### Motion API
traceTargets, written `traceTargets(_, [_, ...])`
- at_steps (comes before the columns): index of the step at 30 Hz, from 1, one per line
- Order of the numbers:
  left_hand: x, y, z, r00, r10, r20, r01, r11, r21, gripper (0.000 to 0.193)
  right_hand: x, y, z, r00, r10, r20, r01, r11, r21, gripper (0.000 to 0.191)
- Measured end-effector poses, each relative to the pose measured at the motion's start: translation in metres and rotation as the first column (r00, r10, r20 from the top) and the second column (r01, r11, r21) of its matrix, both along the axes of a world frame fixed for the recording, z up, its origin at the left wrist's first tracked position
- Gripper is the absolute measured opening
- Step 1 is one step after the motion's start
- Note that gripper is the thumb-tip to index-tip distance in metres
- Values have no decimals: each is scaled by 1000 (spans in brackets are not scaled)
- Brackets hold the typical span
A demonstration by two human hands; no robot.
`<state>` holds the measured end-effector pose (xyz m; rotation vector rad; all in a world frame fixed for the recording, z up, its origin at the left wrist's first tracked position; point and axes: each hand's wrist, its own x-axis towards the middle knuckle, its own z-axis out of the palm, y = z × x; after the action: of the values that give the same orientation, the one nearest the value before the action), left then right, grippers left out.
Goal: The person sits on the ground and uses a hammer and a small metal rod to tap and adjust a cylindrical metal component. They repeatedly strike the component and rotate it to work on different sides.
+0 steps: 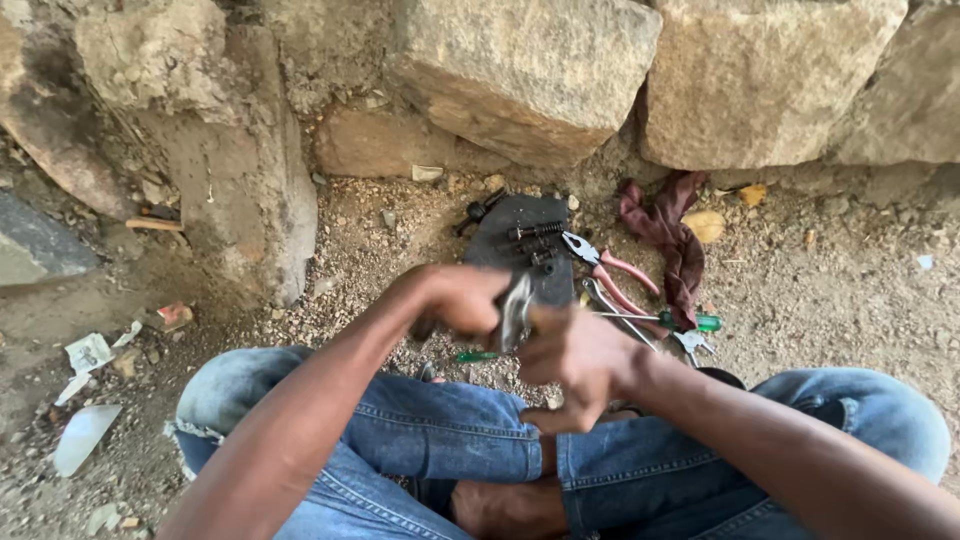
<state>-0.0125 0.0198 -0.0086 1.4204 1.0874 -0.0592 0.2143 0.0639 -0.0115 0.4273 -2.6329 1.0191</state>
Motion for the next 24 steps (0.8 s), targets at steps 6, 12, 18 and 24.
traceTargets(6, [20, -30, -26, 832, 309, -461, 147, 679, 720, 39, -10, -18, -2, 929, -156, 335, 259, 922, -288, 29])
traceTargets(12, [25, -29, -8, 759, 608, -230, 299, -12, 954, 30, -11, -9, 19, 925, -199, 325, 336, 25, -942, 36])
traceTargets(18, [6, -3, 11, 977, -60, -204, 78, 994, 83, 15, -12, -4, 22, 997, -72, 17, 70, 993, 94, 24])
traceTargets(24, [21, -29, -18, 840, 463, -285, 90, 399, 913, 9, -16, -17, -13, 898, -231, 374, 440, 459, -772, 11])
